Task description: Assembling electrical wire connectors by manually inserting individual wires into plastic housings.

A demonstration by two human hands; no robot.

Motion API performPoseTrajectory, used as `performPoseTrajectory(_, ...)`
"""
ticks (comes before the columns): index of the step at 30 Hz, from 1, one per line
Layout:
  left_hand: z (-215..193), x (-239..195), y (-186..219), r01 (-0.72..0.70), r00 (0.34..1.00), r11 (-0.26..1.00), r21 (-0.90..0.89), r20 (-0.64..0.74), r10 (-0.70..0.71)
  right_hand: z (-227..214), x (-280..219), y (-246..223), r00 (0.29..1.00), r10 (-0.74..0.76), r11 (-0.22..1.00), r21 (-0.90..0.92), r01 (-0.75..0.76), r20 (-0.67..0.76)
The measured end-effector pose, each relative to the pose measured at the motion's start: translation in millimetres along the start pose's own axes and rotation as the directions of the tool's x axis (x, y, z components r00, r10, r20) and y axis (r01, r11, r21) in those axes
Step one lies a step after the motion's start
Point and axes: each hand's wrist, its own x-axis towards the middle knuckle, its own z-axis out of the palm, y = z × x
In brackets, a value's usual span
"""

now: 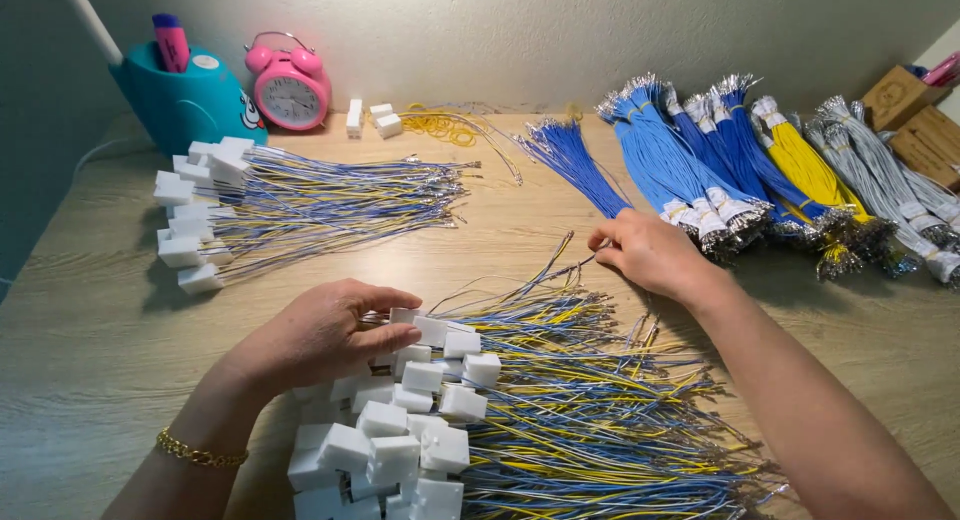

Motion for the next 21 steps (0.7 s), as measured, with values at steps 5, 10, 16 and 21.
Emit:
performPoseTrajectory(5, 2, -1, 2, 0.053, 0.999, 0.998, -0.014, -0.007, -0.053, 23, 27, 29, 0.98, -0.197, 0.977, -0.081, 0.198, 0.021)
performPoseTrajectory(10, 3, -7, -4, 0.098, 0.995, 0.994, -0.05, -0.024, -0.099, 37, 57, 58, 0.924, -0.361, 0.929, -0.137, 0.344, -0.128)
performPoseTrajectory(16, 0, -1, -2, 0.221, 0.973, 0.975, 0.032, 0.063, -0.222, -18, 49, 37, 0.9, 0.043, 0.854, 0.484, 0.192, -0.433)
performPoseTrajectory(21, 3, 4, -14, 0.233, 0.972, 0.944, -0.235, 0.093, -0.217, -40, 74, 39, 0.817, 0.264, 0.314, 0.847, 0.43, -0.513)
